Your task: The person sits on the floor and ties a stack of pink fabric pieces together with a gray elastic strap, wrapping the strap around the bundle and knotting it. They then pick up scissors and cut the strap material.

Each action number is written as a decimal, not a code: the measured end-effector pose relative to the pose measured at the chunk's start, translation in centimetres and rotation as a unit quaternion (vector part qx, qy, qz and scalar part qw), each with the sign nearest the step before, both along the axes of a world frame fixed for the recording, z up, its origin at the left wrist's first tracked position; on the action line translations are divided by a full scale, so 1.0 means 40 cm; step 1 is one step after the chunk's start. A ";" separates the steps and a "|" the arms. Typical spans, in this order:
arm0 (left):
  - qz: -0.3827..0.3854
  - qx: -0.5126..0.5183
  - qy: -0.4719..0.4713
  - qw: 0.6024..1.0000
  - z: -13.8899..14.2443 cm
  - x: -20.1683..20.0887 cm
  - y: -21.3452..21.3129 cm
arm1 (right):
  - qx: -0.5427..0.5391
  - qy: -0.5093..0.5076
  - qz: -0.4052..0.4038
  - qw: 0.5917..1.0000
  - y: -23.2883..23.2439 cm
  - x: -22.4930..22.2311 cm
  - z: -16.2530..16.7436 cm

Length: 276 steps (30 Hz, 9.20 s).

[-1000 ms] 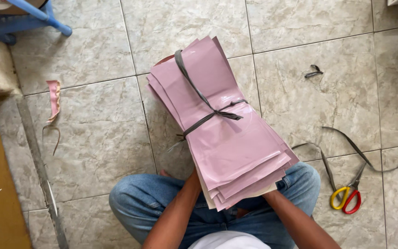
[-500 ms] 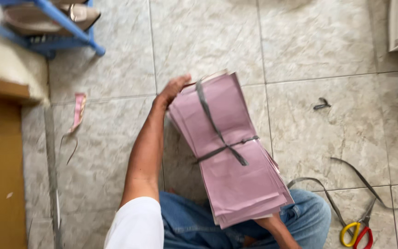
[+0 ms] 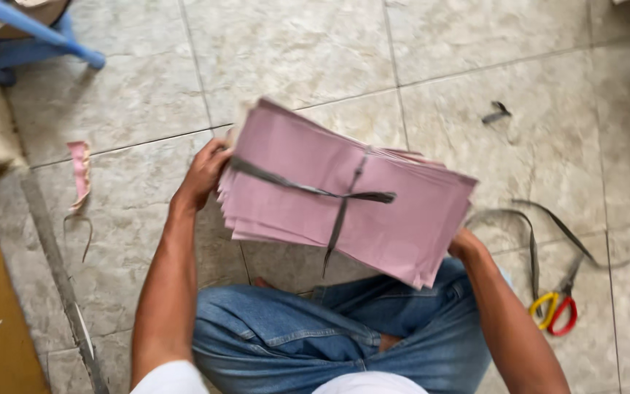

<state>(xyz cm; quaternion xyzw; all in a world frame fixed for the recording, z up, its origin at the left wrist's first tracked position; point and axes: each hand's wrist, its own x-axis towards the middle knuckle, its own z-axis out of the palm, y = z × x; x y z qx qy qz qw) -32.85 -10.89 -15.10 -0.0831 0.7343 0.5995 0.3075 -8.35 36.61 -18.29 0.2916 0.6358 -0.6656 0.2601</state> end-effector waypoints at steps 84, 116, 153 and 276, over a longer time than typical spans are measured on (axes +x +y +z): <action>-0.052 -0.259 0.505 0.822 0.298 0.449 0.220 | 0.375 0.428 0.105 0.816 -0.372 -0.156 0.561; -0.019 0.002 0.303 0.953 0.336 0.403 0.123 | 0.313 0.541 0.121 0.771 -0.572 -0.134 0.407; -0.348 -0.173 0.073 0.918 0.100 -0.221 0.606 | 0.029 0.376 0.034 0.926 -0.246 0.166 0.414; -0.112 -0.187 0.275 0.937 0.314 0.455 0.520 | 0.257 0.397 0.013 0.881 -0.223 -0.017 0.421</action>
